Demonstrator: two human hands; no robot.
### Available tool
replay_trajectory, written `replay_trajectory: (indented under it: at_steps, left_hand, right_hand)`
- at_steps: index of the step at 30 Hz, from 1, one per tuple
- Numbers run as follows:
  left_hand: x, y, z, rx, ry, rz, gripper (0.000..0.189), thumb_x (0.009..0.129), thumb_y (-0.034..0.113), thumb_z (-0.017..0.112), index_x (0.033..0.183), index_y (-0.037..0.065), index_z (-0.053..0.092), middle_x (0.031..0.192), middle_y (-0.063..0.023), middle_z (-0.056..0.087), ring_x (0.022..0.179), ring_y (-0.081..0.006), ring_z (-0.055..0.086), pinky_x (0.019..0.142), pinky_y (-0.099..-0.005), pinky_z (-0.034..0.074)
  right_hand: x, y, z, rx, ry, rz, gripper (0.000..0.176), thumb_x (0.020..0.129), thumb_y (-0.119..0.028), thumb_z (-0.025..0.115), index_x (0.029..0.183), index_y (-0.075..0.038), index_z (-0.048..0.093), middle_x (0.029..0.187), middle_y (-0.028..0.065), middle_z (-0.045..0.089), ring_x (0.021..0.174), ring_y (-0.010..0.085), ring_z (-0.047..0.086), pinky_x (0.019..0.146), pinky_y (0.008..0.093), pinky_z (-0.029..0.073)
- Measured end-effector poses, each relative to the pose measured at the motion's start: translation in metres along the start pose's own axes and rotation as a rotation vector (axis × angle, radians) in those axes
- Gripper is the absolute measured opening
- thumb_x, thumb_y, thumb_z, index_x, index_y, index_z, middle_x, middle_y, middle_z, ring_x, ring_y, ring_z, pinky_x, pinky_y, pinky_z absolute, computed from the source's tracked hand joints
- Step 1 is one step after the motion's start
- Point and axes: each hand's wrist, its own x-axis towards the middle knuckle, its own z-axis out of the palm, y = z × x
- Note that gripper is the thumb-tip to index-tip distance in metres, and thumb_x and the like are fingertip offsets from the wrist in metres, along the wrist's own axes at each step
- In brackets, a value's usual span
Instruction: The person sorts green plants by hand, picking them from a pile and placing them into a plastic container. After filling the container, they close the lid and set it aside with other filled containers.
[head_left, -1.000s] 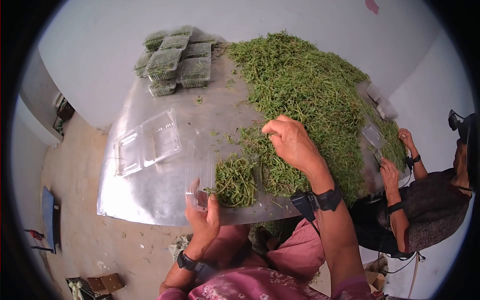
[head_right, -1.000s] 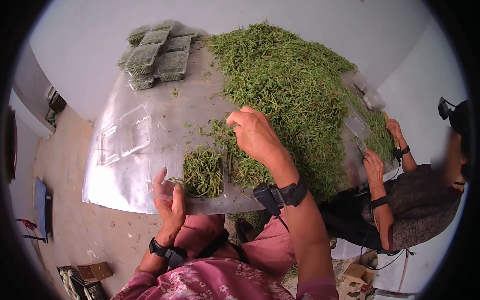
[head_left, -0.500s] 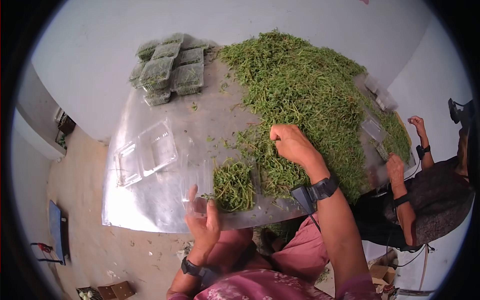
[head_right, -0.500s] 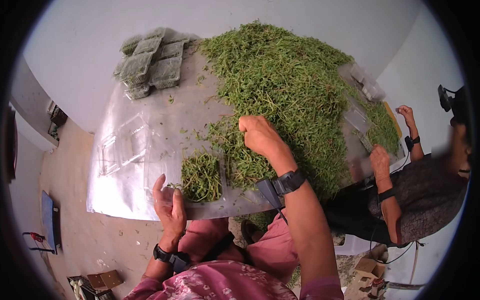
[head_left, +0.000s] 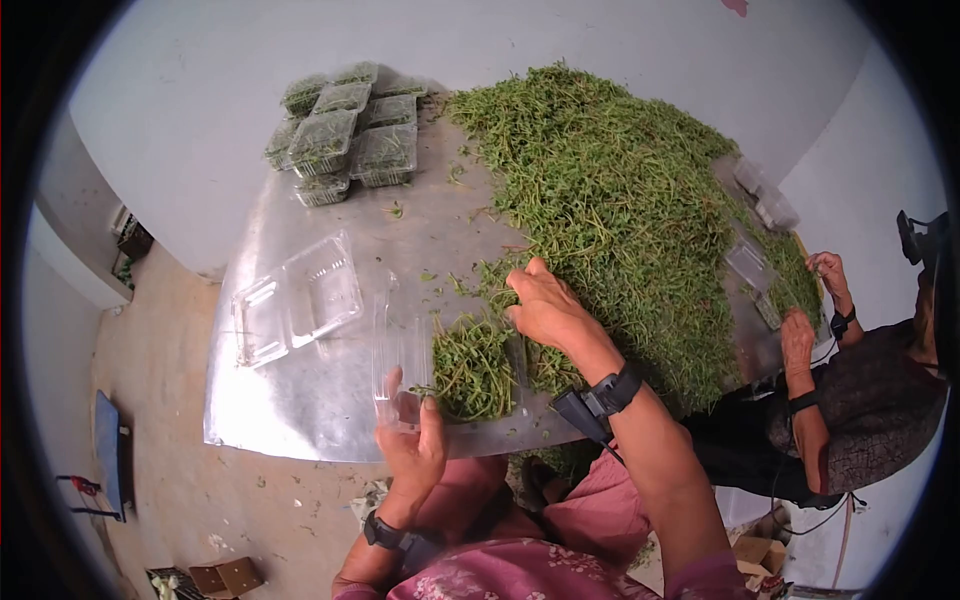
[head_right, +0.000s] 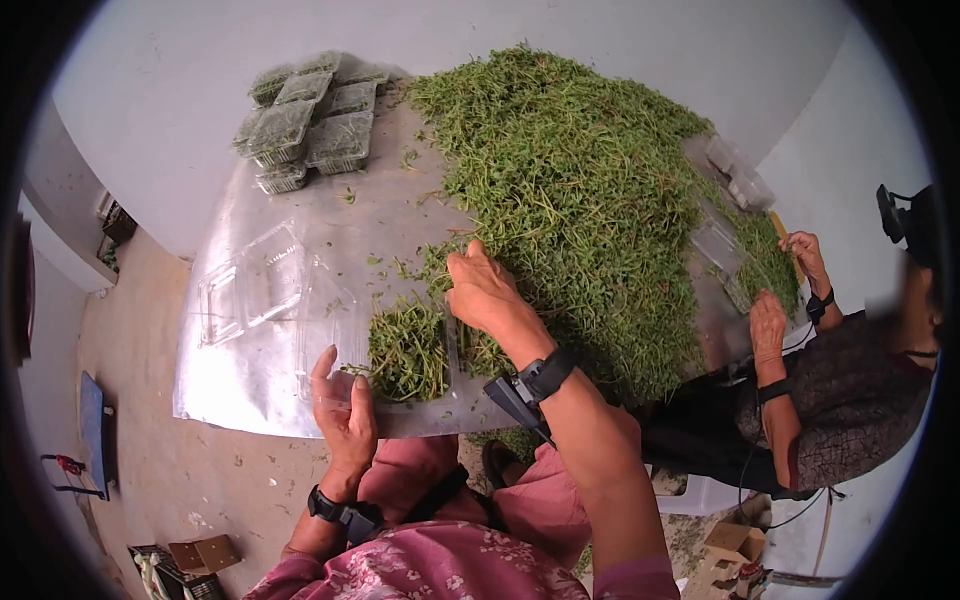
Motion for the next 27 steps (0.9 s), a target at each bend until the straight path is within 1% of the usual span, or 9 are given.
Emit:
replay_trajectory:
  at_steps: [2,5,8,9,10,11,13,19,27]
  left_hand:
    - [0.001,-0.002,0.002,0.013,0.047,0.028,0.048,0.092,0.003,0.057,0.136,-0.009,0.040,0.067,0.0006,0.049,0.060,-0.0067,0.045,0.054,-0.0233,0.037]
    - [0.001,-0.004,0.002,0.016,0.053,0.029,0.048,0.092,0.004,0.057,0.136,-0.009,0.040,0.067,0.0007,0.048,0.060,-0.0071,0.045,0.054,-0.0235,0.037]
    - [0.001,-0.005,0.002,0.008,0.051,0.023,0.049,0.092,0.005,0.057,0.135,-0.009,0.041,0.067,0.0005,0.048,0.061,-0.0073,0.045,0.056,-0.0234,0.038]
    - [0.000,-0.005,0.002,0.016,0.040,0.027,0.047,0.092,0.003,0.056,0.136,-0.007,0.040,0.068,0.0014,0.048,0.061,-0.0063,0.044,0.056,-0.0222,0.037]
    - [0.000,-0.004,0.001,0.024,0.030,0.031,0.047,0.093,0.001,0.054,0.137,-0.005,0.039,0.069,0.0023,0.048,0.062,-0.0054,0.043,0.057,-0.0210,0.035]
    - [0.001,-0.004,0.001,0.032,0.020,0.037,0.046,0.094,-0.001,0.052,0.137,-0.003,0.038,0.070,0.0032,0.049,0.063,-0.0044,0.042,0.057,-0.0198,0.034]
    - [0.001,-0.006,0.000,0.065,0.026,0.053,0.046,0.093,0.000,0.053,0.137,-0.004,0.039,0.069,0.0030,0.049,0.062,-0.0045,0.042,0.057,-0.0201,0.034]
    - [0.001,-0.009,-0.001,0.105,0.027,0.064,0.046,0.093,0.002,0.055,0.136,-0.005,0.040,0.068,0.0025,0.049,0.062,-0.0049,0.043,0.057,-0.0206,0.034]
    - [0.000,-0.007,-0.001,0.069,0.049,0.015,0.048,0.090,0.006,0.061,0.134,-0.005,0.044,0.072,-0.0002,0.049,0.064,-0.0091,0.046,0.058,-0.0250,0.040]
  right_hand:
    - [0.005,0.005,0.006,0.003,0.022,-0.008,0.022,0.082,-0.003,0.064,0.102,-0.001,0.056,0.112,0.0204,0.052,0.103,0.0396,0.054,0.085,0.0468,0.045]
    - [0.002,0.022,0.014,0.039,0.235,-0.230,0.019,0.079,0.000,0.062,0.097,-0.001,0.056,0.099,0.0177,0.056,0.085,0.0346,0.058,0.074,0.0456,0.046]
    - [-0.007,0.016,-0.035,0.196,0.136,-0.080,0.015,0.079,0.001,0.060,0.093,-0.001,0.057,0.080,0.0143,0.057,0.069,0.0281,0.055,0.064,0.0418,0.045]
    - [-0.016,0.015,-0.050,0.190,0.232,-0.127,0.013,0.078,0.002,0.058,0.090,0.000,0.057,0.066,0.0112,0.053,0.060,0.0230,0.051,0.058,0.0393,0.043]
    - [-0.024,0.019,-0.064,0.193,0.257,-0.114,0.015,0.076,0.002,0.057,0.091,0.000,0.058,0.067,0.0105,0.054,0.061,0.0218,0.053,0.058,0.0388,0.043]
    - [-0.031,0.023,-0.077,0.179,0.215,-0.026,0.016,0.077,0.003,0.057,0.092,0.002,0.058,0.078,0.0191,0.061,0.071,0.0346,0.061,0.067,0.0451,0.046]
    - [-0.037,0.050,-0.081,0.116,0.232,-0.045,0.024,0.073,0.005,0.056,0.096,-0.001,0.061,0.076,0.0127,0.062,0.067,0.0249,0.059,0.063,0.0381,0.047]
    - [-0.036,0.084,-0.057,-0.059,0.158,0.165,0.042,0.072,0.009,0.054,0.111,-0.003,0.063,0.103,0.0187,0.066,0.098,0.0355,0.063,0.081,0.0427,0.050]
    - [-0.022,0.073,-0.036,-0.113,0.097,0.140,0.039,0.072,0.008,0.058,0.108,-0.004,0.064,0.105,0.0202,0.063,0.104,0.0384,0.059,0.085,0.0423,0.048]
